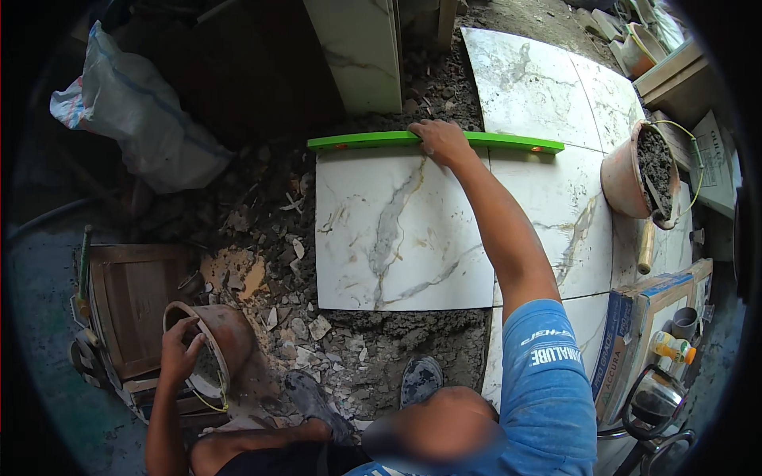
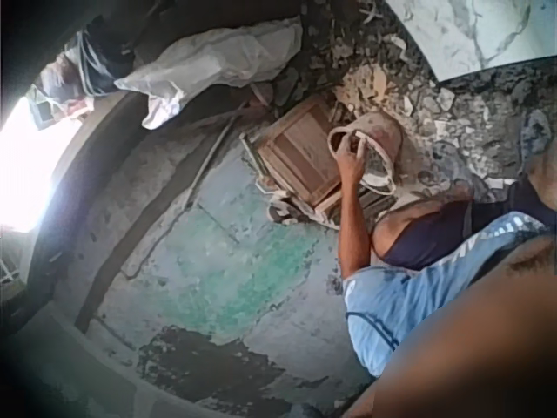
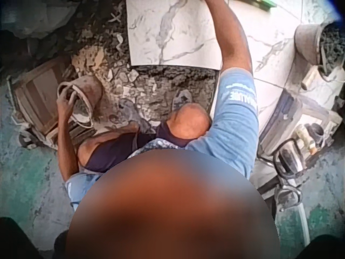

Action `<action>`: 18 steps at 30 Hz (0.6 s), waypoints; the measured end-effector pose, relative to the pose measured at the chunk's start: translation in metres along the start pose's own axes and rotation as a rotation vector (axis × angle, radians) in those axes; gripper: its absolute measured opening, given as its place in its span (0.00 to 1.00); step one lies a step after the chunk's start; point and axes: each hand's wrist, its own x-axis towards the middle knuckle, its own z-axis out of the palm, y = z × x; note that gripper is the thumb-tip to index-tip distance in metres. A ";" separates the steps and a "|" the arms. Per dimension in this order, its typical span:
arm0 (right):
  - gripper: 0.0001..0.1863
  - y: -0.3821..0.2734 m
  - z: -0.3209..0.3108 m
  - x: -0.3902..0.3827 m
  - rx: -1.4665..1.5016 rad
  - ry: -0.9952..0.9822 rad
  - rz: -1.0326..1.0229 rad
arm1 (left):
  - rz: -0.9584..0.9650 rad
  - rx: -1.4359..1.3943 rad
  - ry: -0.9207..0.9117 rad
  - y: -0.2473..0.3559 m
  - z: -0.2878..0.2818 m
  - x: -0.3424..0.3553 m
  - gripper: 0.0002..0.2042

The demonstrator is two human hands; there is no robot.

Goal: Installing tiles on a floor by spreading mortar and leveling tiles.

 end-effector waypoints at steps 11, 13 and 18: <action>0.30 0.149 -0.025 -0.175 0.066 0.653 0.568 | 0.422 0.244 0.001 0.088 0.049 0.160 0.20; 0.31 0.172 -0.017 -0.191 0.053 0.620 0.618 | 0.489 0.268 0.068 0.110 0.076 0.209 0.22; 0.32 0.197 0.014 -0.185 0.235 0.713 0.750 | 0.337 -0.001 0.221 0.157 0.139 0.308 0.26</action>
